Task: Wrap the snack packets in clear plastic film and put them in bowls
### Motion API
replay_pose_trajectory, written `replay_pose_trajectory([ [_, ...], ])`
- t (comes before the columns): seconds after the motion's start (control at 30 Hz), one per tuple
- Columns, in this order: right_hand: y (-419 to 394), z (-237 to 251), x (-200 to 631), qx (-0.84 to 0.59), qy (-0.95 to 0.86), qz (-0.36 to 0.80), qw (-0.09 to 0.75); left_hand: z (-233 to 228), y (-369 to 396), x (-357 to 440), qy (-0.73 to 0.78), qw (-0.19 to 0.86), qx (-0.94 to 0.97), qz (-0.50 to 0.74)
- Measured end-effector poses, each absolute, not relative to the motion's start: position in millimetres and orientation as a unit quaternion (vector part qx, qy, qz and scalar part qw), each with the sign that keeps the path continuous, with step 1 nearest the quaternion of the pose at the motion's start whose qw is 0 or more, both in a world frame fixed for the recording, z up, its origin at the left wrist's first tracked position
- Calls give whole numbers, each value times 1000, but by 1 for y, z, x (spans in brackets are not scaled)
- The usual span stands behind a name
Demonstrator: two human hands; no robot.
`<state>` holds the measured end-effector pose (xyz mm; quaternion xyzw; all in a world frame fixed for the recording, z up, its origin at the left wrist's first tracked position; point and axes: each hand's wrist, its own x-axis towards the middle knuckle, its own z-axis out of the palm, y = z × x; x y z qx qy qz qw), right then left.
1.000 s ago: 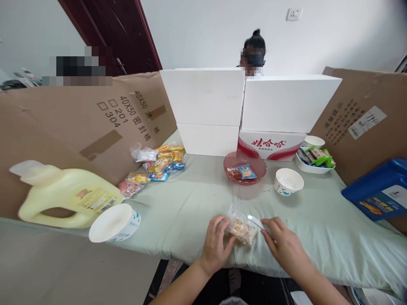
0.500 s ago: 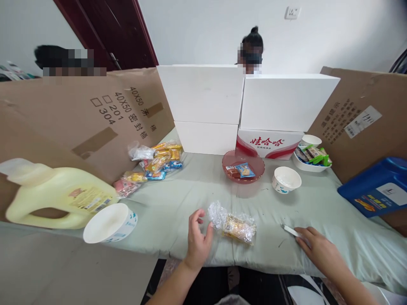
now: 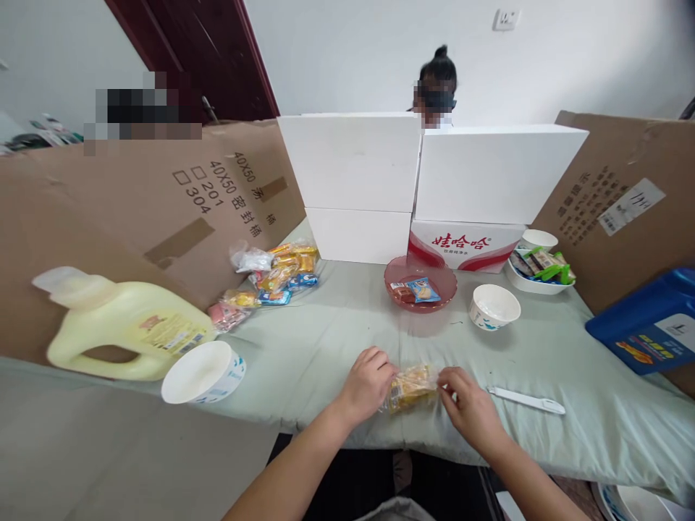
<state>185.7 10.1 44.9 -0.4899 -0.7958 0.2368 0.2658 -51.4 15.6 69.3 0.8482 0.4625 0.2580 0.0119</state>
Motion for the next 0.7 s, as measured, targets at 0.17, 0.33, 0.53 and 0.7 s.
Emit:
replay_pose_trajectory([
  [0.17,20,35,238,-569,-731,169,336,64,-37,-41,393,27,898,197],
  [0.33,-3,62,233,-561,-731,146,361,49,-65,-29,351,128,922,102],
  [0.53,-34,92,163,-287,-912,218,197,50,-50,-21,409,133,880,203],
  [0.7,-32,67,164,-404,-906,122,33,26,-38,-33,470,52,847,243],
])
